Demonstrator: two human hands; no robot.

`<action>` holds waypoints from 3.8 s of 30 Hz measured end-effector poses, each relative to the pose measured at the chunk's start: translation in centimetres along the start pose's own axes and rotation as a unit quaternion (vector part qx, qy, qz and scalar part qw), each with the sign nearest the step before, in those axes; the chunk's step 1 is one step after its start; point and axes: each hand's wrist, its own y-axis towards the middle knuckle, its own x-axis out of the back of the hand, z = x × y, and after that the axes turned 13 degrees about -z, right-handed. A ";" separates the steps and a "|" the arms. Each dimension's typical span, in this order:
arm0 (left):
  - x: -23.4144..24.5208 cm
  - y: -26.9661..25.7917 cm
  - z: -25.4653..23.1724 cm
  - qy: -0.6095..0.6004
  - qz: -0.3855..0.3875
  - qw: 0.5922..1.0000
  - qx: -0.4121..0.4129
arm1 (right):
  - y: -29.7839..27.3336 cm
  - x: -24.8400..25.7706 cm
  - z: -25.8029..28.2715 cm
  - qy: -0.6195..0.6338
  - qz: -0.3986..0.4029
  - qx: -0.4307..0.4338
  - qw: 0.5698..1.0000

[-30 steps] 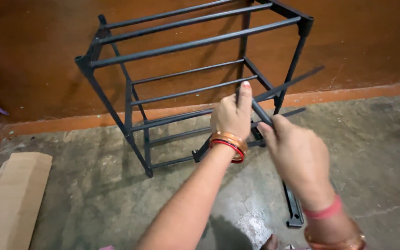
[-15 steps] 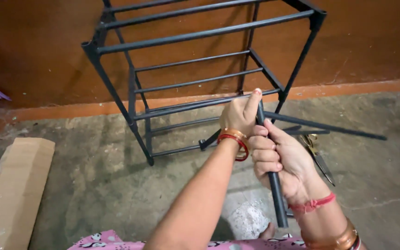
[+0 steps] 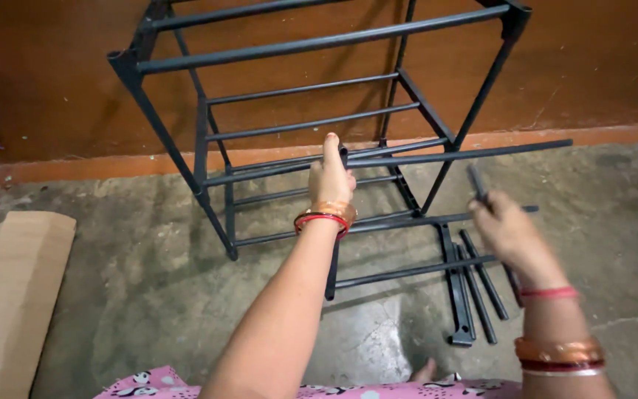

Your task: The person assembles a black metal rack by inserting vertical and horizontal bars into the frame. They connect multiple bars to form the structure, adjusting the pieces to fit securely.

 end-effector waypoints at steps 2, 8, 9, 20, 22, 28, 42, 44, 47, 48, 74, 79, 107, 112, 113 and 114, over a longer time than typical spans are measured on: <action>-0.2 -0.6 0.3 0.006 0.005 1.000 0.019 | 0.2 -2.8 -2.9 -0.041 0.049 0.004 0.998; -0.3 -2.7 0.8 0.044 0.064 0.996 0.049 | -0.2 -4.0 -3.0 -0.091 -0.001 0.006 0.996; -0.2 -2.9 0.6 0.045 0.071 0.995 0.052 | -0.3 -2.9 -1.6 -0.089 -0.011 -0.005 0.996; -2.3 -5.1 -3.9 0.060 0.178 0.979 0.079 | -7.0 -0.6 12.3 0.025 -0.039 0.355 0.934; -2.8 -5.0 -4.5 0.060 0.212 0.972 0.086 | -7.3 -1.1 12.6 -0.012 -0.031 0.369 0.929; 1.1 -6.2 -2.5 0.111 0.329 0.880 -0.324 | -5.4 0.1 12.5 0.091 -0.010 0.319 0.943; 1.4 -6.9 0.0 0.040 0.330 0.941 0.056 | -7.8 2.4 14.5 0.049 0.279 0.160 0.946; 1.3 -7.3 -0.7 0.058 0.301 0.952 0.013 | -7.6 1.9 14.2 0.114 0.269 0.196 0.936; 3.2 -8.6 -1.4 0.219 0.214 0.933 -0.189 | -7.4 1.3 13.7 0.101 0.236 0.215 0.942; 4.2 -9.4 -1.3 0.289 0.174 0.900 -0.277 | -7.3 1.3 13.5 0.077 0.221 0.216 0.948; 6.1 -7.0 3.0 0.052 0.260 0.955 -0.132 | -5.8 1.0 12.3 0.162 0.437 0.012 0.885; 5.7 -6.9 2.6 0.063 0.292 0.939 -0.168 | -6.4 1.0 10.8 0.104 0.373 0.064 0.920; 5.8 -5.2 5.3 0.041 0.192 0.978 0.076 | -8.0 6.2 12.3 -0.162 -0.135 0.544 0.812; 6.1 -5.4 7.3 0.045 0.215 0.972 0.089 | -5.9 4.6 10.0 -0.286 0.055 0.308 0.906; 5.9 -5.4 7.7 0.052 0.214 0.972 0.080 | -6.2 3.6 9.2 -0.312 0.100 0.283 0.901; 5.6 -5.4 8.1 0.059 0.213 0.973 0.072 | -6.3 2.6 8.4 -0.337 0.145 0.256 0.894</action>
